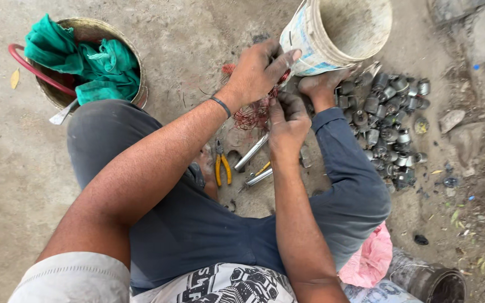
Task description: The person sits on the ground and uses a hammer and pliers to disassemble small cylindrical electrical components. They repeatedly strike the components to loosen parts and pull out red copper wire, placing the extracted wire into a bucket.
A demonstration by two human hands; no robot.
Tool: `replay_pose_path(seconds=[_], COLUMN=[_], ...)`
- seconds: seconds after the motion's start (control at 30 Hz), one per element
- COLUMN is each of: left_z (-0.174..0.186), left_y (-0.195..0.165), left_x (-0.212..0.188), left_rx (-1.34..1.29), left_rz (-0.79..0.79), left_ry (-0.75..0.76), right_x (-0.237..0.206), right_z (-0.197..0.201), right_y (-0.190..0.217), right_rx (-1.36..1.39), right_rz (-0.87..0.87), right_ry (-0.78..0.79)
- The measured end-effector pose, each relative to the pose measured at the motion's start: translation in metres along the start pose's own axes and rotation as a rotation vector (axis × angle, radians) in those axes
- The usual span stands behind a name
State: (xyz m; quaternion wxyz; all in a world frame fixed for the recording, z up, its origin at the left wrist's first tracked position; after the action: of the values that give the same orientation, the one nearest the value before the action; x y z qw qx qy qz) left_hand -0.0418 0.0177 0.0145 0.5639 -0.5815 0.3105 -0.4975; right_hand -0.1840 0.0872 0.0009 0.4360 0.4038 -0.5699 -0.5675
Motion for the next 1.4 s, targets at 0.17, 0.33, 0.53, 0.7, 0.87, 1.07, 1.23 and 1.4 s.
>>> replay_pose_path(seconds=[0.17, 0.33, 0.53, 0.7, 0.87, 1.07, 1.23, 1.4], left_z=[-0.011, -0.024, -0.008, 0.001, -0.003, -0.006, 0.005, -0.001], left_y=[0.022, 0.033, 0.014, -0.013, -0.019, -0.012, -0.008, 0.004], left_x=[0.004, 0.003, 0.002, -0.004, -0.006, -0.009, -0.006, -0.006], left_rx=[-0.178, -0.278, -0.028, 0.118, 0.104, 0.472, 0.552, 0.565], left_rz=[0.048, 0.113, -0.035, -0.24, -0.284, -0.353, -0.424, -0.368], left_ry=[0.152, 0.264, 0.317, 0.318, 0.396, 0.369, 0.221, 0.112], right_x=[0.008, 0.017, 0.024, 0.028, 0.031, 0.028, 0.022, 0.024], right_z=[0.012, 0.018, 0.018, 0.022, 0.028, 0.034, 0.032, 0.035], right_y=[-0.021, -0.022, -0.043, -0.062, -0.04, 0.003, 0.003, -0.001], right_rx=[0.489, 0.419, 0.299, 0.222, 0.581, 0.503, 0.275, -0.038], right_rz=[-0.444, -0.328, -0.323, -0.21, -0.428, -0.596, -0.509, -0.292], right_ry=[-0.071, -0.021, -0.056, -0.107, -0.038, 0.136, 0.263, 0.159])
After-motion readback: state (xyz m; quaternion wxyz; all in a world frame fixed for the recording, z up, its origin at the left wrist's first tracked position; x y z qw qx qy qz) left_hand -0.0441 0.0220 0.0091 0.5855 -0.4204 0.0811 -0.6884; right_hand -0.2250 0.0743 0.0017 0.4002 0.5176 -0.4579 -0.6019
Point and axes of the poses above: each hand's wrist, its own x-axis towards the middle knuckle, its own z-axis out of the back of the hand, y = z × x, the point moved 3 cm from there along x, towards the middle knuckle, and after that the axes turned 13 degrees about -y, right-handed, at the moved point
